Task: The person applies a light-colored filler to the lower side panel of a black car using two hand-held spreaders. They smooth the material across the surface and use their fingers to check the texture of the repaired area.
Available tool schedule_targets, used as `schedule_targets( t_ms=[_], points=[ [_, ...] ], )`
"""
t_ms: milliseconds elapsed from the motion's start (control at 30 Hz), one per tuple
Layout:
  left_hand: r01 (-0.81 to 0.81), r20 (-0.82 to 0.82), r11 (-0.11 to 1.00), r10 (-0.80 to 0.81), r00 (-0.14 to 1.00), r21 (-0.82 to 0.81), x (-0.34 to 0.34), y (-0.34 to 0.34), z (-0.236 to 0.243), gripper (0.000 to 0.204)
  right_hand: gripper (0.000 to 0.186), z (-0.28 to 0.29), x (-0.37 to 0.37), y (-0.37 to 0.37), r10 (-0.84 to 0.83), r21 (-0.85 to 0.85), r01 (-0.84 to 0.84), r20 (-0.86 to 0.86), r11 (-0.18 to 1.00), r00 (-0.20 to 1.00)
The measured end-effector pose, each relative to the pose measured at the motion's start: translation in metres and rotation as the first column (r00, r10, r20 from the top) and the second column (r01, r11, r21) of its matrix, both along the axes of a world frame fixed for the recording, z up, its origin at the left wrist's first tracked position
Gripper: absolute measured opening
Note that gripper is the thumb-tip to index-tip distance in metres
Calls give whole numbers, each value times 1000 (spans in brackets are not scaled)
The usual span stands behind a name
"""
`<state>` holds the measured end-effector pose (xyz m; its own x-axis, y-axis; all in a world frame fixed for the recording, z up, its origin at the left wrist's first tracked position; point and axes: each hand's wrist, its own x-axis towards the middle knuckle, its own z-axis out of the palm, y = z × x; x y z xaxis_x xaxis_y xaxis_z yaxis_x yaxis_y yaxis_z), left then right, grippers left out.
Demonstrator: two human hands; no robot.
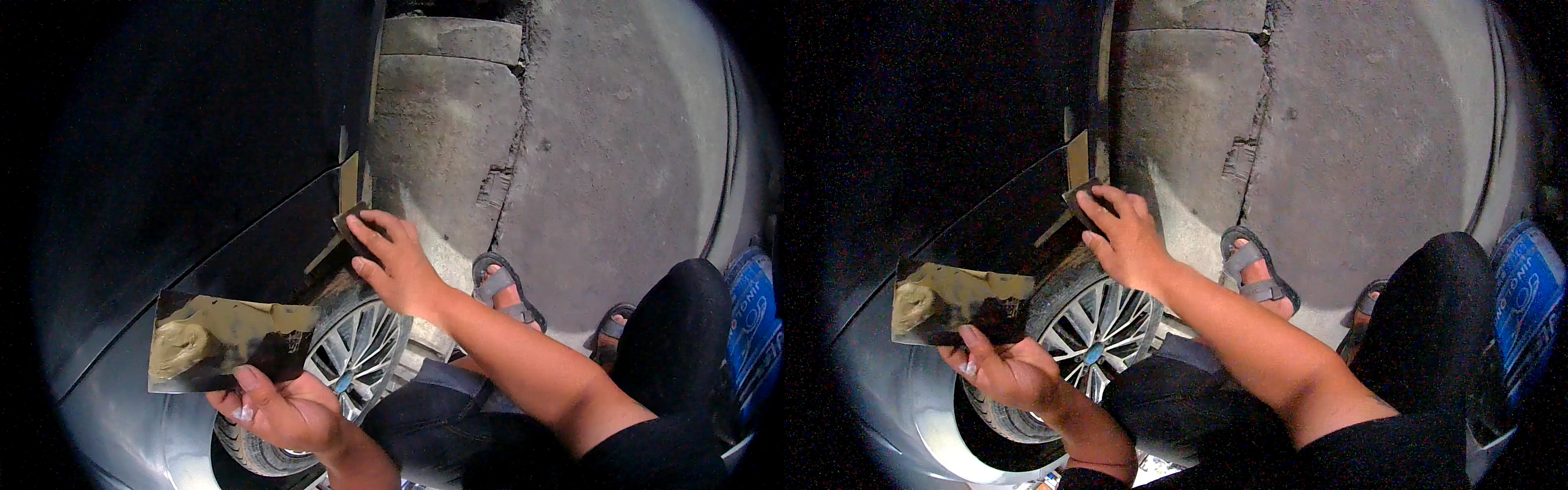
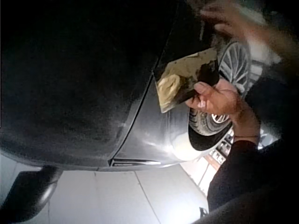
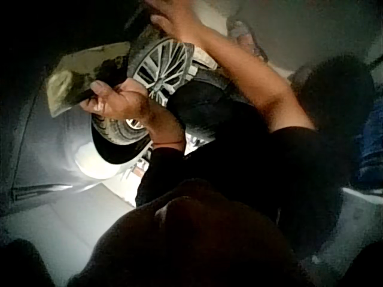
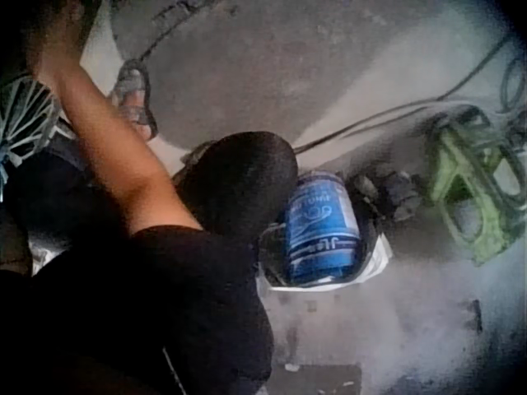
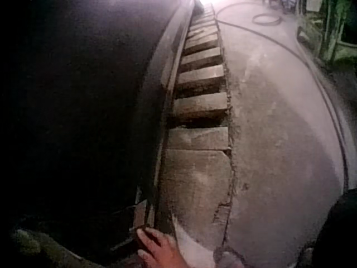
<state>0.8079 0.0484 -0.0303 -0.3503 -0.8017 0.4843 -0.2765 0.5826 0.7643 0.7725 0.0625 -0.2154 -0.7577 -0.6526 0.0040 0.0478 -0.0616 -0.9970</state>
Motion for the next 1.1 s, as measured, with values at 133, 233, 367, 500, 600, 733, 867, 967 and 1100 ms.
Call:
schedule_targets(
  t_ms=[133,233,367,500,600,733,867,967,1100],
  points=[
    [84,-39,996,-84,996,17,-1,0,-2,39,53,2,13,3,39,-14,-39,51,999,998],
    [107,-34,994,-107,994,12,-1,0,-2,37,52,-3,14,11,89,-39,-87,43,995,995],
    [99,-54,995,-98,994,15,1,0,2,39,50,-4,-5,10,8,-38,-4,106,999,994],
    [57,-56,998,-57,997,7,-3,2,2,40,49,2,-3,3,46,-31,-41,175,999,984],
    [38,2,999,-38,999,-11,9,-6,4,39,50,14,15,8,103,-53,-94,201,994,974],
    [68,-66,998,-67,996,8,3,-2,8,40,51,6,13,17,218,-145,-187,240,972,946],
    [41,-109,999,-42,993,-13,2,0,10,40,48,2,-8,11,210,-189,-126,533,974,820],
    [30,-133,998,-36,990,-51,4,-2,14,40,50,32,-3,12,123,-80,-106,257,991,959],
    [29,-193,999,-36,981,-39,0,4,16,39,53,42,19,17,49,-53,-46,56,998,997]
  ],
)
